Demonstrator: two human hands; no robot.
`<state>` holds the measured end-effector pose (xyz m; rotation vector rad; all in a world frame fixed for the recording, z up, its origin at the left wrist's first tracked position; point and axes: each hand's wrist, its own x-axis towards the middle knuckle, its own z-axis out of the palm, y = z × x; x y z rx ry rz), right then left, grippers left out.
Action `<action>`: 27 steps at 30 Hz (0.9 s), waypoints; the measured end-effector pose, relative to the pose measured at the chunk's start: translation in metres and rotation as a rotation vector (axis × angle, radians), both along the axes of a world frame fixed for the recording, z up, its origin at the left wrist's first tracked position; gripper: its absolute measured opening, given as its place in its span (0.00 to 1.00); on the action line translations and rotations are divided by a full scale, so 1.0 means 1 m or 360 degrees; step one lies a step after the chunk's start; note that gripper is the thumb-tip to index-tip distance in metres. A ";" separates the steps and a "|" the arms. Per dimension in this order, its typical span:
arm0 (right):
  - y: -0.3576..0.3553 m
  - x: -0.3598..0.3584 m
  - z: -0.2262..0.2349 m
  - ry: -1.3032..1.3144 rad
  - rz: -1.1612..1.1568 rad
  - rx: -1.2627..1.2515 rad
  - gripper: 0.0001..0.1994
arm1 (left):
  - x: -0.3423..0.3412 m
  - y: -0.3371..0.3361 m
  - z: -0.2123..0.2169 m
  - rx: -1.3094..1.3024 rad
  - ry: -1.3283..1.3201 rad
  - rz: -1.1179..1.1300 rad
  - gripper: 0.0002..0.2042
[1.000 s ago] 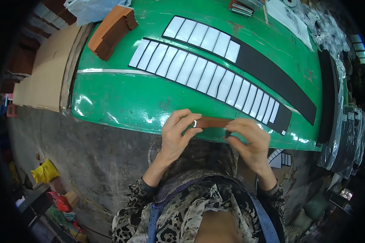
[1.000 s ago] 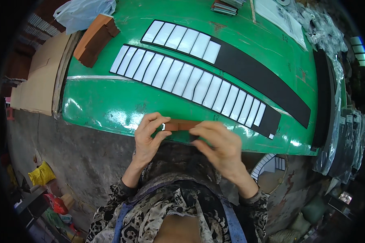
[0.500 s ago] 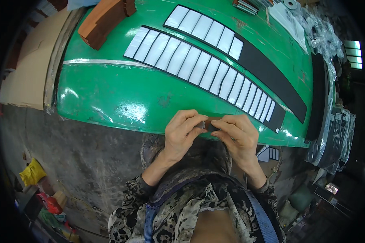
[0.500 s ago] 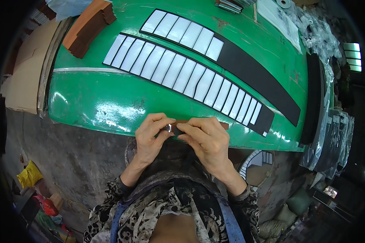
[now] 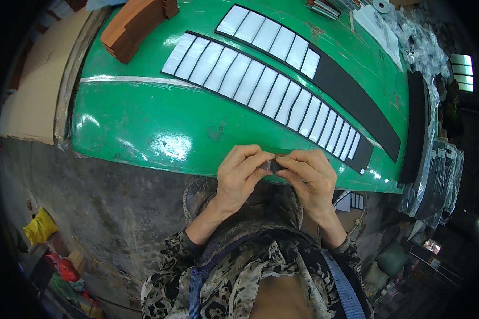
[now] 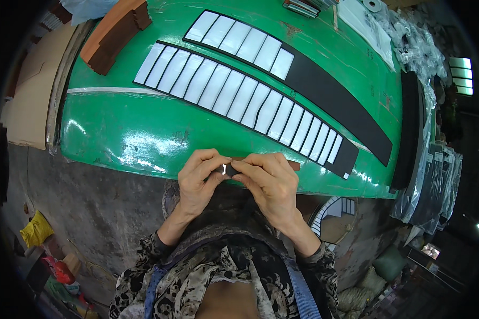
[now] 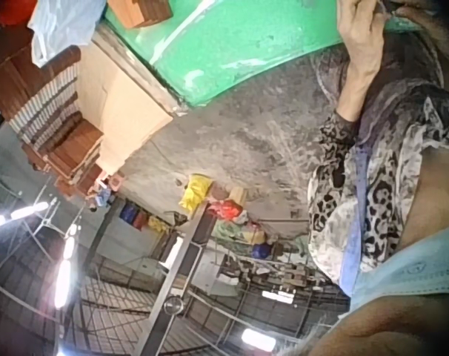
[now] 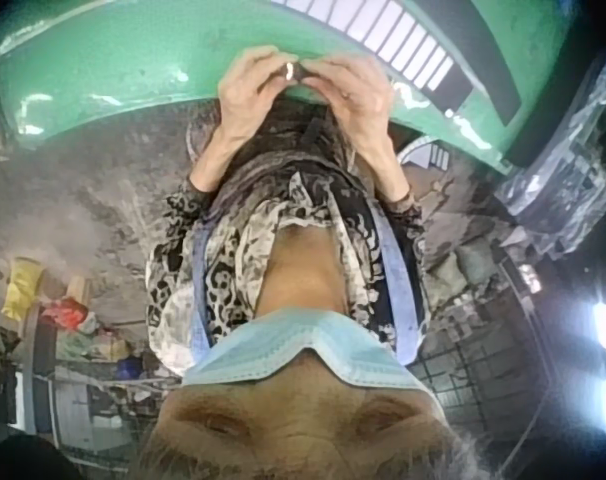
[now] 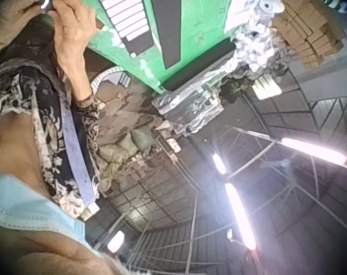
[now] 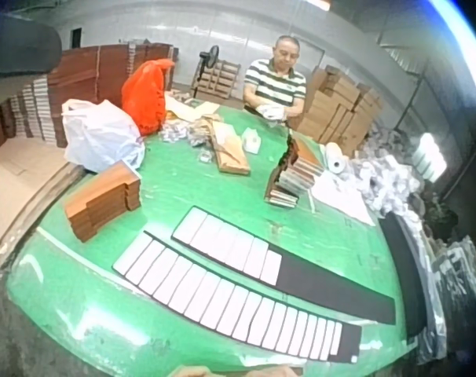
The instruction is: Assembling and labeling wooden components at a workshop table.
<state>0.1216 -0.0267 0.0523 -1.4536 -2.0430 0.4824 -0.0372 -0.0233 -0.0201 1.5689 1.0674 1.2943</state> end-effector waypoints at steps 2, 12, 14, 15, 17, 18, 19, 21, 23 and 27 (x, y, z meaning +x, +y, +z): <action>0.000 0.000 0.000 0.0000 -0.0003 -0.0004 0.17 | 0.000 0.000 0.000 -0.0007 -0.0016 -0.0002 0.17; 0.000 0.000 -0.001 0.0003 0.0000 0.0007 0.17 | 0.000 0.000 0.000 -0.0006 -0.0008 -0.0008 0.17; 0.000 0.000 -0.001 0.0016 -0.0001 0.0002 0.17 | 0.000 -0.001 0.001 -0.0009 0.0003 -0.0008 0.17; 0.000 -0.001 -0.002 0.0030 -0.0002 -0.0002 0.17 | 0.001 -0.001 0.001 -0.0032 -0.0014 0.0010 0.18; 0.000 0.000 -0.004 0.0067 -0.0003 -0.0015 0.17 | 0.003 -0.003 0.001 -0.0076 -0.0047 0.0042 0.19; -0.001 0.001 -0.006 0.0089 -0.0002 -0.0024 0.18 | 0.003 -0.003 0.001 -0.0079 -0.0033 0.0043 0.19; -0.001 0.002 -0.007 0.0111 -0.0002 -0.0034 0.18 | 0.003 -0.002 0.001 -0.0083 -0.0019 0.0043 0.18; -0.001 0.002 -0.008 0.0162 -0.0031 -0.0063 0.20 | 0.002 -0.002 0.001 -0.0091 0.0002 0.0028 0.18; -0.005 0.003 -0.008 0.0254 -0.0139 -0.0104 0.22 | 0.001 -0.003 0.002 -0.0102 0.0016 0.0008 0.17; -0.011 0.008 -0.009 0.0234 -0.0217 0.0004 0.21 | 0.000 -0.002 0.002 -0.0121 0.0002 -0.0026 0.17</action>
